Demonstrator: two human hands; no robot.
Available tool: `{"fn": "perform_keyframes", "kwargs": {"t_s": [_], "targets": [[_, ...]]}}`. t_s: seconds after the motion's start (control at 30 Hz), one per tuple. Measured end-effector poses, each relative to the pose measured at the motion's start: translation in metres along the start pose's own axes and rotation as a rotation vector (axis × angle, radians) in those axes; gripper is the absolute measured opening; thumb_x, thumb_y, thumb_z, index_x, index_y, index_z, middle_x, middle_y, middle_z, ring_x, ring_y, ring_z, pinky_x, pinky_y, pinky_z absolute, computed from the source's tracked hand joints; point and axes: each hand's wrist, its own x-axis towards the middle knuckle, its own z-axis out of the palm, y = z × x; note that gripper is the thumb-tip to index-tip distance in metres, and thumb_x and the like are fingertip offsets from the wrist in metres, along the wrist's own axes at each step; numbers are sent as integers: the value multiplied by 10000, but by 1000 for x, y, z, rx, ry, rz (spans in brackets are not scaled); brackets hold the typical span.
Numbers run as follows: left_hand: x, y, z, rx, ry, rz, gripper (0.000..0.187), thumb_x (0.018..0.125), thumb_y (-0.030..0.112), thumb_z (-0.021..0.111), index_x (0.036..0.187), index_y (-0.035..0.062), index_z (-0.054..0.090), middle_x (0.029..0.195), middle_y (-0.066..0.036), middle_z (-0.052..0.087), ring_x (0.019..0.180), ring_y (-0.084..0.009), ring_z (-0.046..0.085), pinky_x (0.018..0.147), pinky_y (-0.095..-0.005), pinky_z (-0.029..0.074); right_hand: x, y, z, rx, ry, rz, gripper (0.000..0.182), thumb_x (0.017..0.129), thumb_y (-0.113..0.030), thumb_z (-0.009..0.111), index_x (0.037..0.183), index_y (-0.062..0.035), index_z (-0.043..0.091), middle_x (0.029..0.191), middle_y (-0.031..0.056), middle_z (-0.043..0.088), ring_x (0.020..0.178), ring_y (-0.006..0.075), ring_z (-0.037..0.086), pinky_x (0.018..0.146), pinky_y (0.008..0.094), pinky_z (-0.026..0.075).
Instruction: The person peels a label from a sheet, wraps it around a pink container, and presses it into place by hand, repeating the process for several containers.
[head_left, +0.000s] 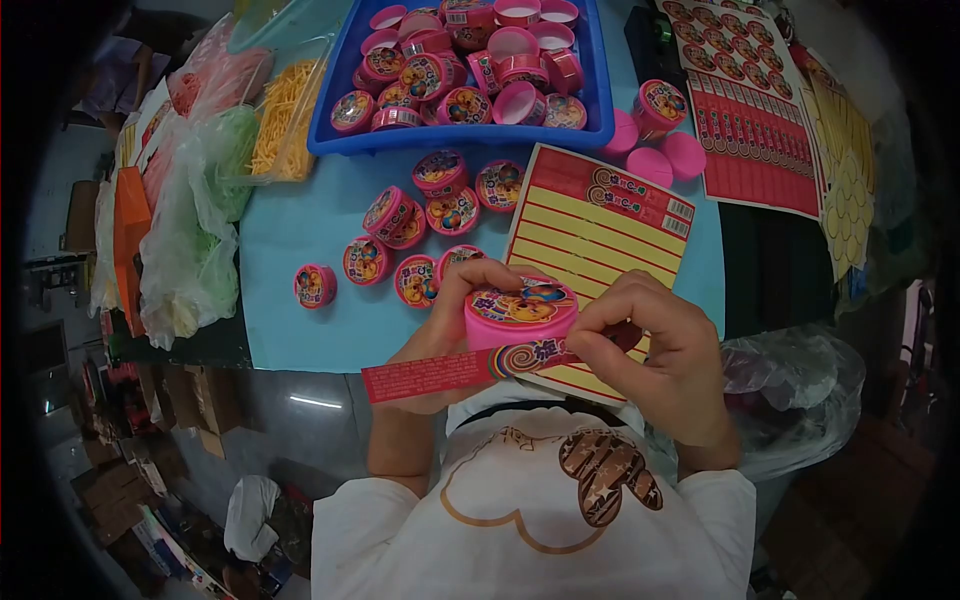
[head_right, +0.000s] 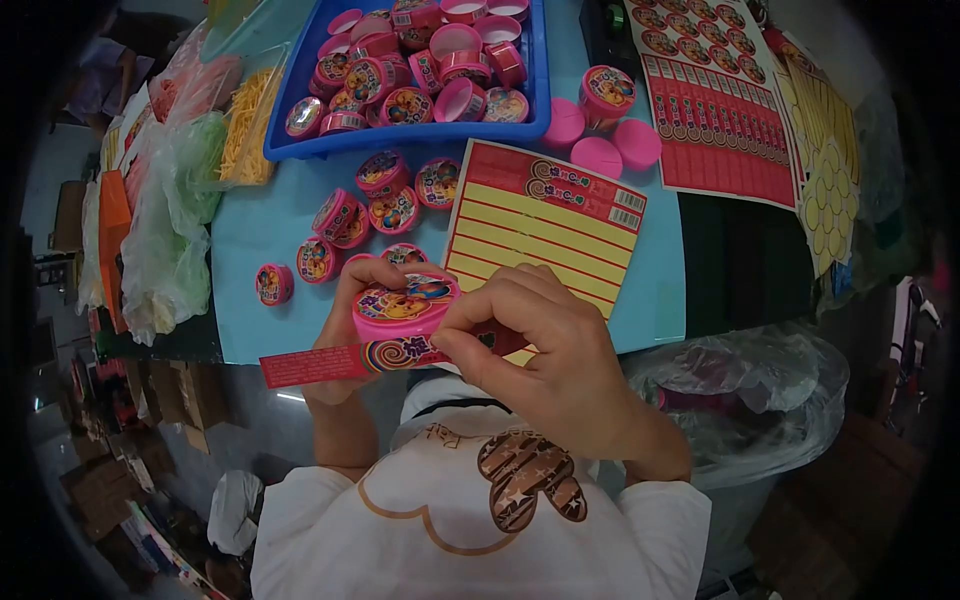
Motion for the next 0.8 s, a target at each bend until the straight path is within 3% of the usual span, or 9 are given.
{"fn": "perform_keyframes", "kwargs": {"t_s": [0.03, 0.13, 0.17, 0.23, 0.37, 0.43, 0.57, 0.67, 0.8], "targets": [[-1, 1, 2, 0, 64, -53, 647, 646, 252, 707, 1093, 34, 293, 1206, -244, 353, 1112, -310, 428, 921, -388, 374, 0, 1, 0, 1, 1, 0, 70, 705, 18, 622, 759, -1, 581, 727, 32, 530, 633, 73, 503, 544, 183, 395], [-2, 1, 0, 116, 81, -103, 771, 635, 280, 720, 1186, 27, 244, 1236, -251, 331, 1122, -314, 421, 929, -390, 367, -1, 2, 1, -42, 36, -33, 96, 688, 16, 646, 744, -8, 572, 728, 31, 526, 648, 73, 506, 539, 184, 394], [-1, -1, 0, 118, 79, -102, 771, 635, 280, 720, 1186, 27, 244, 1236, -251, 331, 1122, -314, 421, 929, -390, 367, -1, 4, 1, -65, 55, -64, 112, 683, -18, 663, 745, -20, 570, 709, 33, 530, 652, 117, 494, 562, 228, 393], [2, -7, 2, 118, -56, 162, 906, 635, 286, 722, 1281, 27, 142, 1261, -258, 309, 1134, -312, 412, 942, -391, 355, -1, 6, 2, -90, 75, -99, 134, 678, -53, 680, 745, -31, 567, 689, 36, 534, 656, 162, 483, 585, 273, 393], [5, -9, 11, 230, 15, 246, 955, 663, 310, 701, 1323, 43, 64, 1267, -264, 303, 1139, -311, 410, 950, -390, 347, -1, 12, 3, -102, 124, -90, 168, 668, -89, 697, 760, -51, 561, 685, 25, 537, 667, 165, 482, 644, 296, 356], [4, -9, 16, 16, 114, 165, 841, 756, 266, 637, 1322, 55, 52, 1294, -250, 253, 1190, -291, 344, 944, -367, 341, 1, 14, 2, -100, 136, -106, 175, 669, -94, 699, 766, -53, 559, 685, 23, 538, 674, 159, 482, 651, 296, 347], [7, -9, 21, 30, 165, 206, 802, 781, 227, 606, 1327, 59, 43, 1296, -253, 257, 1183, -289, 356, 939, -370, 343, -2, 17, -2, -64, 138, -67, 177, 670, -77, 699, 768, -47, 554, 719, 22, 535, 713, 138, 491, 663, 270, 380], [7, -7, 20, 32, 114, 262, 669, 843, 172, 506, 1322, 61, 52, 1279, -260, 296, 1167, -285, 376, 949, -359, 328, -3, 20, -5, 45, 140, -15, 181, 669, -50, 699, 775, -40, 553, 752, 23, 531, 745, 121, 494, 667, 239, 411], [11, -8, 23, -55, 233, 254, 515, 901, 153, 371, 1310, 55, 75, 1250, -257, 355, 1154, -273, 391, 964, -350, 304, -3, 24, -10, 99, 141, -49, 187, 666, -19, 696, 785, -30, 552, 776, 23, 527, 771, 112, 493, 655, 216, 435]]}}
